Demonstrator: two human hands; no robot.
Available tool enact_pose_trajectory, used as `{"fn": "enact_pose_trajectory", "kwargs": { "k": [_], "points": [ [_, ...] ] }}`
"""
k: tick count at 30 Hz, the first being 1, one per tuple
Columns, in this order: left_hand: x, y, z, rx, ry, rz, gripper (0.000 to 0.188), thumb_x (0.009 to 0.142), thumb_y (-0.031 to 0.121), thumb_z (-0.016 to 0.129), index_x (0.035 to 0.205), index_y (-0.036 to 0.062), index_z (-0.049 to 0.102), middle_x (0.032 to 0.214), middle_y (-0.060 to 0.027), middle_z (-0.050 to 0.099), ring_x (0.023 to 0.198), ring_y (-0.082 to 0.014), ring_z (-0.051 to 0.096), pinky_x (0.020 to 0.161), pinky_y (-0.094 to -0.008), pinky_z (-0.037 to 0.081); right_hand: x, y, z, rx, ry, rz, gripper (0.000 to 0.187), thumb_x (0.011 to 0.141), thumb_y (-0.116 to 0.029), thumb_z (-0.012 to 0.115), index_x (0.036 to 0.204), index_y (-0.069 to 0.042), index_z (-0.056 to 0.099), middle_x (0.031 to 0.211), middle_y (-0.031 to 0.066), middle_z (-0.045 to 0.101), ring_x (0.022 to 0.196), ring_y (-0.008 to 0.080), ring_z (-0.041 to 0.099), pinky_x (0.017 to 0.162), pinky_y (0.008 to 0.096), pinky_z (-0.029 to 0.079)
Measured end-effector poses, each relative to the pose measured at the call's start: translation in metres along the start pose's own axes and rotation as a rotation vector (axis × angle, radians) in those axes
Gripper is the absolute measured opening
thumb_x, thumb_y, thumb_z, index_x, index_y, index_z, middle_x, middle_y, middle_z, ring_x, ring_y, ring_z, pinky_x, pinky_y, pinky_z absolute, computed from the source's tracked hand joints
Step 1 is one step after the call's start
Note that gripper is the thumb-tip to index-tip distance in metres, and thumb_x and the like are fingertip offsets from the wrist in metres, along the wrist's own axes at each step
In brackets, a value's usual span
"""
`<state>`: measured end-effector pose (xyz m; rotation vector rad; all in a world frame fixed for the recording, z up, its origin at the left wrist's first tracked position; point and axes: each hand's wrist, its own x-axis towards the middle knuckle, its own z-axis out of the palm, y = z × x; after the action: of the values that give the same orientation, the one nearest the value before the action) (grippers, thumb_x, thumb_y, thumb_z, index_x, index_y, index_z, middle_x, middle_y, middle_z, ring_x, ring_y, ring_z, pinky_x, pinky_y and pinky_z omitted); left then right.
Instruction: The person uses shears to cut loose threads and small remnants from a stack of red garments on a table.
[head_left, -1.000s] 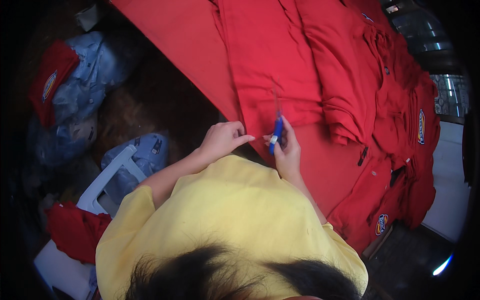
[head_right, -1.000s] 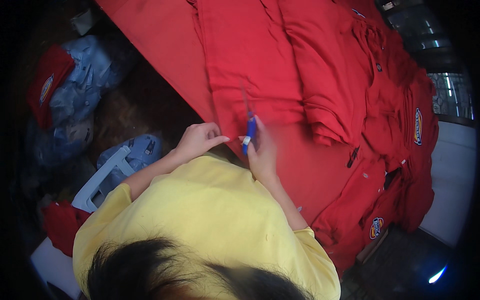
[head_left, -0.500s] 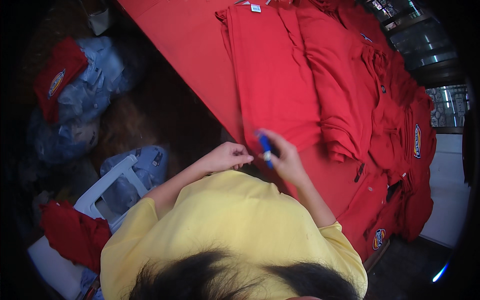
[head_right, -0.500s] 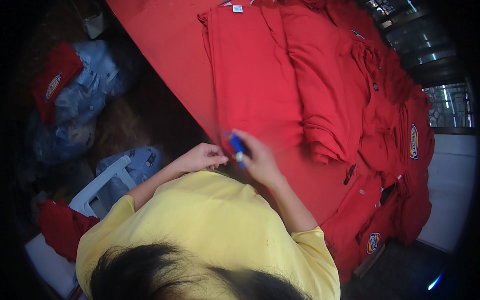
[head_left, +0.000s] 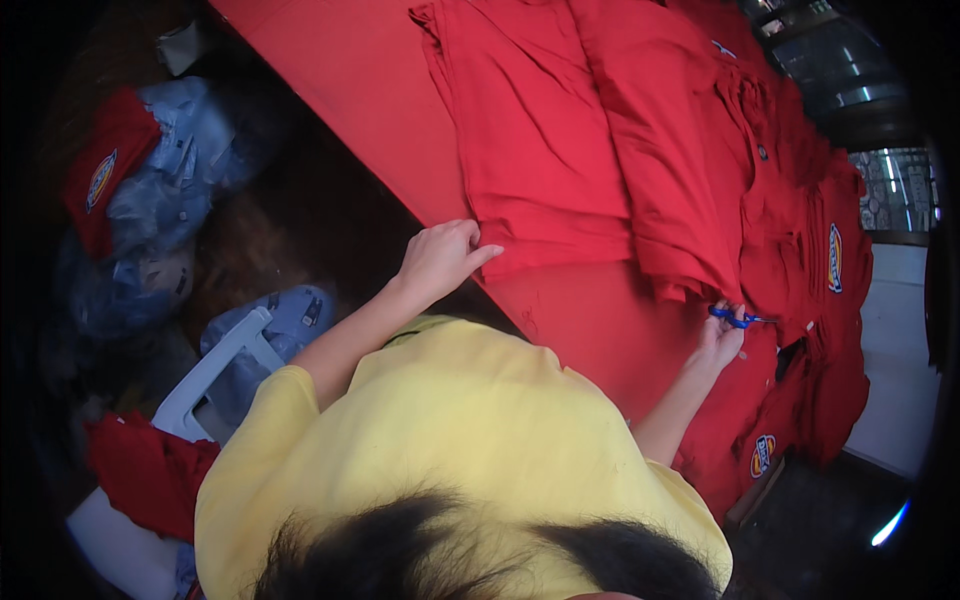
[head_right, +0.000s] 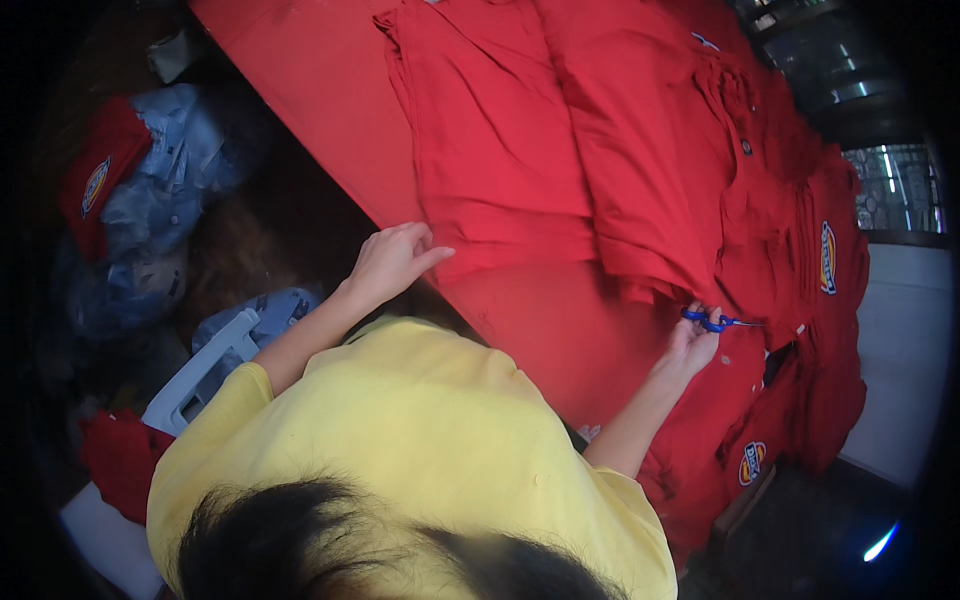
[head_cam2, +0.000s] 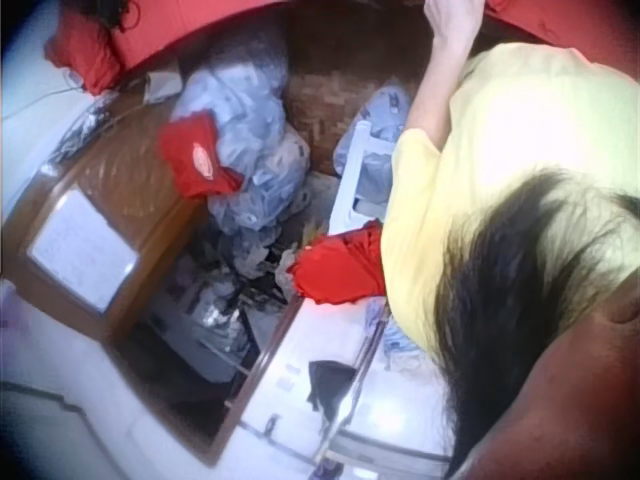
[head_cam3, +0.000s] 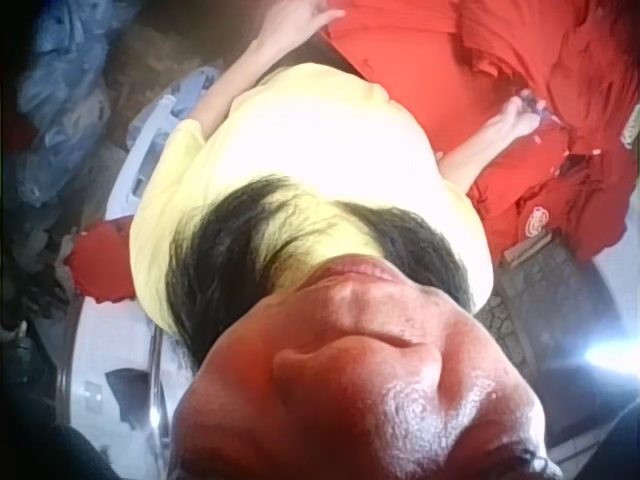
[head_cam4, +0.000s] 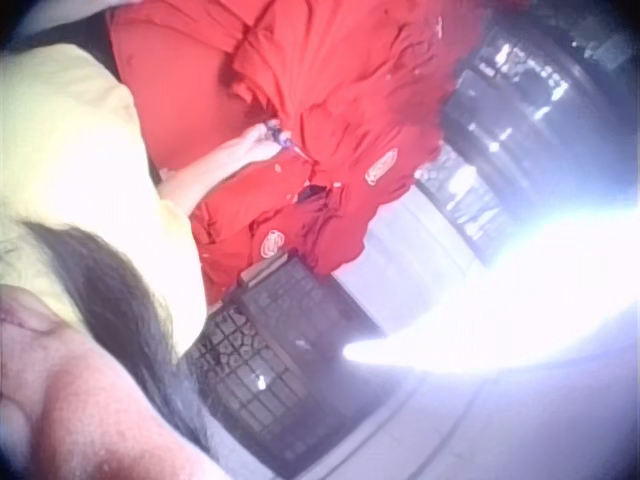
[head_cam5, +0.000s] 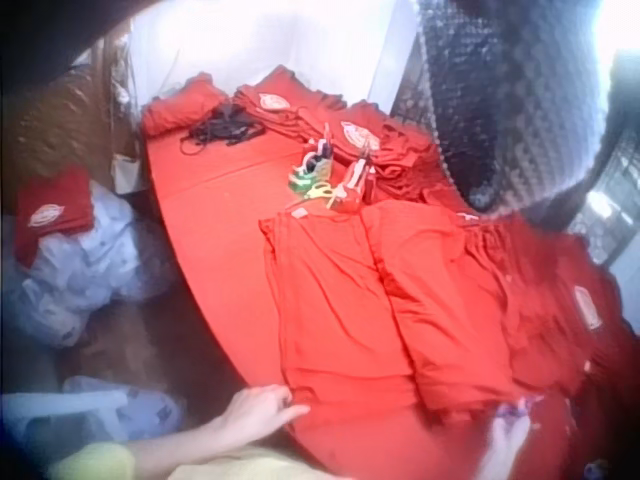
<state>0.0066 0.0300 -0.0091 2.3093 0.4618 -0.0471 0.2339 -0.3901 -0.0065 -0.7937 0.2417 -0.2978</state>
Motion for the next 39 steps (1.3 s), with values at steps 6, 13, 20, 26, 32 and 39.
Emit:
{"fn": "enact_pose_trajectory", "kwargs": {
  "k": [6,13,20,26,32,39],
  "points": [
    [-0.014,0.001,0.017,-0.047,-0.112,-0.056,0.037,0.08,0.035,0.067,0.068,0.0012,0.057,0.069,-0.0167,0.062,0.067,-0.034,0.061,0.06,-0.0416,0.047,-0.08,0.008,0.044,-0.386,-0.206,-0.286,0.039,0.087,0.002,0.056,0.121,0.002,0.036,0.094,0.0155,0.055,0.086,0.0269,0.061,0.082,0.0394,0.054],
    [-0.027,-0.007,0.028,-0.552,-0.331,-0.23,0.035,0.085,0.031,0.066,0.07,-0.0006,0.061,0.061,-0.0054,0.062,0.059,-0.0087,0.059,0.056,-0.0247,0.047,-0.177,0.059,0.099,-0.684,-0.674,0.138,0.05,0.091,-0.002,0.051,0.136,0.002,0.03,0.092,0.0138,0.059,0.082,0.0253,0.065,0.079,0.0364,0.054],
    [-0.002,-0.021,0.007,-0.351,0.095,-0.147,0.036,0.09,0.036,0.055,0.082,0.0009,0.061,0.066,-0.0159,0.063,0.065,-0.0294,0.064,0.062,-0.0392,0.049,-0.231,0.098,0.098,-0.738,-0.797,0.517,0.051,0.091,0.003,0.041,0.14,0.002,0.025,0.111,0.0182,0.053,0.099,0.0228,0.061,0.084,0.033,0.052],
    [0.038,-0.015,0.009,0.135,0.197,-0.076,0.039,0.09,0.039,0.054,0.082,0.0011,0.061,0.066,-0.0171,0.06,0.068,-0.0328,0.062,0.064,-0.0408,0.047,-0.231,0.141,0.072,-0.729,-0.817,0.493,0.05,0.092,0.004,0.039,0.141,-0.002,0.026,0.108,0.0148,0.051,0.103,0.0229,0.06,0.087,0.032,0.052],
    [0.041,-0.016,-0.003,0.037,0.227,-0.078,0.034,0.089,0.036,0.056,0.08,0.0032,0.059,0.065,-0.0168,0.058,0.07,-0.0374,0.059,0.065,-0.0409,0.046,-0.231,0.133,0.069,-0.708,-0.757,0.544,0.049,0.092,0.004,0.039,0.14,0.0,0.028,0.107,0.013,0.05,0.103,0.0227,0.06,0.087,0.0321,0.051],
    [0.041,-0.02,0.008,-1.529,-0.012,-0.262,0.01,0.088,0.006,0.058,0.098,0.0049,0.057,0.096,-0.006,0.065,0.084,-0.0134,0.062,0.076,-0.0272,0.051,-0.242,0.101,0.088,-0.854,-0.882,0.522,0.057,0.089,-0.008,0.057,0.139,0.001,0.032,0.101,0.0123,0.056,0.091,0.0183,0.061,0.08,0.0288,0.05]
  ]
}}
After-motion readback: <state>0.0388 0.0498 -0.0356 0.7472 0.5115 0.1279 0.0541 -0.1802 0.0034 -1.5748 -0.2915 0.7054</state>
